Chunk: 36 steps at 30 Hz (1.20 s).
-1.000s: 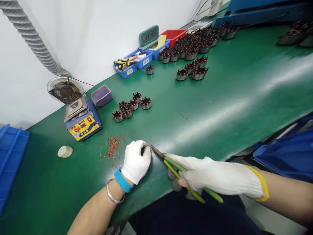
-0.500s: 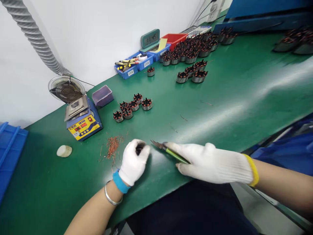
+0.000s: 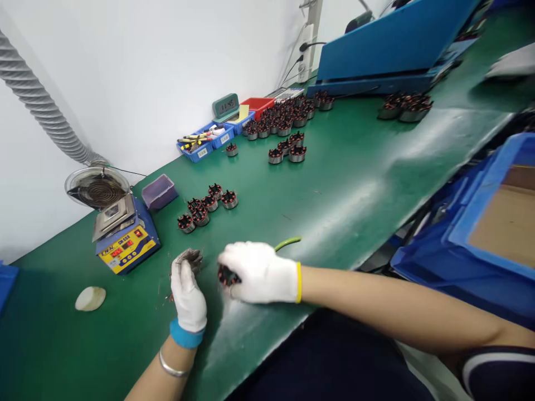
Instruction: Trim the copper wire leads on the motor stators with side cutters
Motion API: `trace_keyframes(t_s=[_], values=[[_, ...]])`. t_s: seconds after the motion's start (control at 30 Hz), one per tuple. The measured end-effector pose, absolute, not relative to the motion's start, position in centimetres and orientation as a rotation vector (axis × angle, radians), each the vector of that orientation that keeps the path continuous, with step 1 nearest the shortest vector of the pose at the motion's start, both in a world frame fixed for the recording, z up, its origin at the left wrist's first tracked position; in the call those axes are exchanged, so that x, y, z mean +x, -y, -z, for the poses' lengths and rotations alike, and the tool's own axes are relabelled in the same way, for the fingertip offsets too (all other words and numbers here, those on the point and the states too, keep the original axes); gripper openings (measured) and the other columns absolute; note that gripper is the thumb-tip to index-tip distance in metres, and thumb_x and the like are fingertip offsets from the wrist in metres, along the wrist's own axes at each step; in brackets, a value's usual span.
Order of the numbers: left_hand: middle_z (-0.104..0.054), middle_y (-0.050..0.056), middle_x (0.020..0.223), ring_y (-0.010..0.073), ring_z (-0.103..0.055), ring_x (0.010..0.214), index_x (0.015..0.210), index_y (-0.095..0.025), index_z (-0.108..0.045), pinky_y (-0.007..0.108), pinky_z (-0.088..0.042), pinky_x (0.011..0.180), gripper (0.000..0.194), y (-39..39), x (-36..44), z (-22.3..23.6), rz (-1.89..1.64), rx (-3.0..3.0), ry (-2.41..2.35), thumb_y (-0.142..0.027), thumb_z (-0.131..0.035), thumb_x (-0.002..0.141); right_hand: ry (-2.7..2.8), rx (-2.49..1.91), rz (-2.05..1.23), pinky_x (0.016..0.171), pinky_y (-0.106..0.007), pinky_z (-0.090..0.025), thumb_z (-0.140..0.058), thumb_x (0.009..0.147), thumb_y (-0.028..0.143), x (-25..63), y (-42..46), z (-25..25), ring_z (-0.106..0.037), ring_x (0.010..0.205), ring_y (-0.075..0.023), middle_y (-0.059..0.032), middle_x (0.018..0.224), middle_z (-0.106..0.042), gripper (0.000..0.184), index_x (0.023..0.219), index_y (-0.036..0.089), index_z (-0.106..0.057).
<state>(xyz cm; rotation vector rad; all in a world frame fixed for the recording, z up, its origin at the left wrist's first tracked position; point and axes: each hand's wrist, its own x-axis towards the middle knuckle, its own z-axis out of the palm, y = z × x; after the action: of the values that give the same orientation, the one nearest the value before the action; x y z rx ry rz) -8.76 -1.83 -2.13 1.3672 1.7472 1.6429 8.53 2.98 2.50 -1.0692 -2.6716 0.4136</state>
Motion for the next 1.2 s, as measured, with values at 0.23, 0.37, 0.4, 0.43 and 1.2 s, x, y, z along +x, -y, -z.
trace_keyframes(t_s=[0.23, 0.37, 0.4, 0.43, 1.2], values=[[-0.064, 0.008, 0.104, 0.0197, -0.063, 0.096, 0.104, -0.018, -0.058, 0.037, -0.051, 0.091, 0.04, 1.0, -8.0, 2.5, -1.665, 1.212, -1.602, -0.053, -0.054, 0.086, 2.178, -1.786, -0.291, 0.08, -0.039, -0.047, -0.05, 0.082, 0.054, 16.4, -16.0, -3.2, -0.058, 0.106, -0.0306, -0.0137, 0.124, -0.058, 0.057, 0.128, 0.02, -0.052], [-0.064, 0.01, 0.104, 0.0222, -0.063, 0.096, 0.105, -0.017, -0.058, 0.04, -0.05, 0.091, 0.047, 0.9, -7.6, 2.3, -1.669, 1.164, -1.624, -0.057, -0.058, 0.082, 1.986, -1.98, -0.129, 0.083, -0.052, -0.045, -0.039, 0.087, 0.063, 21.2, -17.6, -1.3, -0.054, 0.11, -0.039, -0.0223, 0.135, -0.048, 0.073, 0.143, 0.016, -0.033], [-0.064, 0.01, 0.104, 0.0224, -0.063, 0.097, 0.105, -0.017, -0.058, 0.041, -0.05, 0.092, 0.048, 0.9, -7.5, 2.2, -1.66, 1.159, -1.62, -0.058, -0.058, 0.082, 1.983, -2.0, -0.085, 0.085, -0.056, -0.043, -0.039, 0.086, 0.064, 22.1, -17.2, -0.6, -0.052, 0.112, -0.0425, -0.026, 0.133, -0.047, 0.077, 0.143, 0.012, -0.033], [-0.064, 0.01, 0.104, 0.0226, -0.063, 0.097, 0.106, -0.017, -0.058, 0.041, -0.049, 0.092, 0.048, 0.9, -7.5, 2.2, -1.649, 1.16, -1.616, -0.058, -0.059, 0.081, 2.011, -1.994, -0.042, 0.089, -0.059, -0.04, -0.04, 0.086, 0.064, 22.8, -16.6, 0.1, -0.049, 0.115, -0.0449, -0.029, 0.132, -0.047, 0.079, 0.14, 0.007, -0.036], [-0.065, 0.01, 0.103, 0.0213, -0.063, 0.097, 0.104, -0.016, -0.06, 0.039, -0.05, 0.093, 0.042, 0.3, -6.6, 2.6, -1.585, 1.288, -1.567, -0.054, -0.059, 0.085, 2.24, -1.636, -0.124, 0.102, -0.061, -0.032, -0.039, 0.087, 0.045, 10.7, -29.9, 1.3, -0.031, 0.134, -0.0423, -0.0247, 0.145, -0.041, 0.065, 0.137, 0.005, -0.045]])
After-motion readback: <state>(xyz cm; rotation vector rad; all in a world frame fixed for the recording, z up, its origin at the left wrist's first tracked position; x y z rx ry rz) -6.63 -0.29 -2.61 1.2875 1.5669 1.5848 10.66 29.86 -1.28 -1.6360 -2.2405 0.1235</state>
